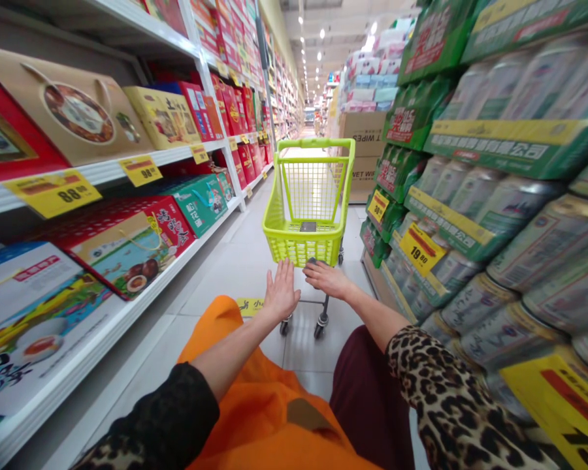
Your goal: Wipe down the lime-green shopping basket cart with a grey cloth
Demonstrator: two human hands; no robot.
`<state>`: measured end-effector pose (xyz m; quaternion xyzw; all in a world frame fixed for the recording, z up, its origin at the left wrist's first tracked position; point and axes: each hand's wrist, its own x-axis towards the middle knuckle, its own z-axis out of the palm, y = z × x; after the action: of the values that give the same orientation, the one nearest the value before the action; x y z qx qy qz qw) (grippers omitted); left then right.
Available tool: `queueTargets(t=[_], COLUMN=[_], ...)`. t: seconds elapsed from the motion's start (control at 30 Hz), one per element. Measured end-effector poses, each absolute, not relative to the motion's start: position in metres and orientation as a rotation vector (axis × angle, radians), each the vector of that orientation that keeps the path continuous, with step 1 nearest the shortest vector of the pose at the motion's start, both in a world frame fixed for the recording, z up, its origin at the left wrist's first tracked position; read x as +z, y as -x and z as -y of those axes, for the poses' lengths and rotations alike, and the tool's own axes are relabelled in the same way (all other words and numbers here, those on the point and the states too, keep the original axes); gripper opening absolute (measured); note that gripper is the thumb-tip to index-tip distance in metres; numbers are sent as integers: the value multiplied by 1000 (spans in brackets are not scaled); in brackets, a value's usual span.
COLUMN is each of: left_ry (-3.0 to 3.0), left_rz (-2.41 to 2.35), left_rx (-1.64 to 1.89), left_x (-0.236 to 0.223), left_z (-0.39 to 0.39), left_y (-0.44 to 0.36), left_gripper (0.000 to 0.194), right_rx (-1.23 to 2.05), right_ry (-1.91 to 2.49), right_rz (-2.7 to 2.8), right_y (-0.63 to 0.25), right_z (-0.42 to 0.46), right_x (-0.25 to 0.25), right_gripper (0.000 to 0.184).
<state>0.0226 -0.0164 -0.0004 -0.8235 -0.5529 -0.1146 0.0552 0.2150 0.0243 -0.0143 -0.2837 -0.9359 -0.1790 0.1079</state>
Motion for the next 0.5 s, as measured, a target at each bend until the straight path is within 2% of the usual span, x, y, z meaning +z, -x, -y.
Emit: queueTargets(t=[0.2, 0.27, 0.5], left_ry=[2501, 2522, 2584], left_rz=[1664, 1663, 1552], left_rx=[-380, -375, -389], left_x=[7, 12, 15], left_z=[15, 16, 25], left_y=[-35, -43, -57], left_gripper=[71, 70, 70], right_rx=[-661, -672, -575], right_ry=[859, 906, 1034], right_rz=[2369, 2334, 2564], right_y=[-234, -241, -254], right_z=[-19, -21, -15], right_x=[46, 52, -15], right_gripper=[33, 34, 30])
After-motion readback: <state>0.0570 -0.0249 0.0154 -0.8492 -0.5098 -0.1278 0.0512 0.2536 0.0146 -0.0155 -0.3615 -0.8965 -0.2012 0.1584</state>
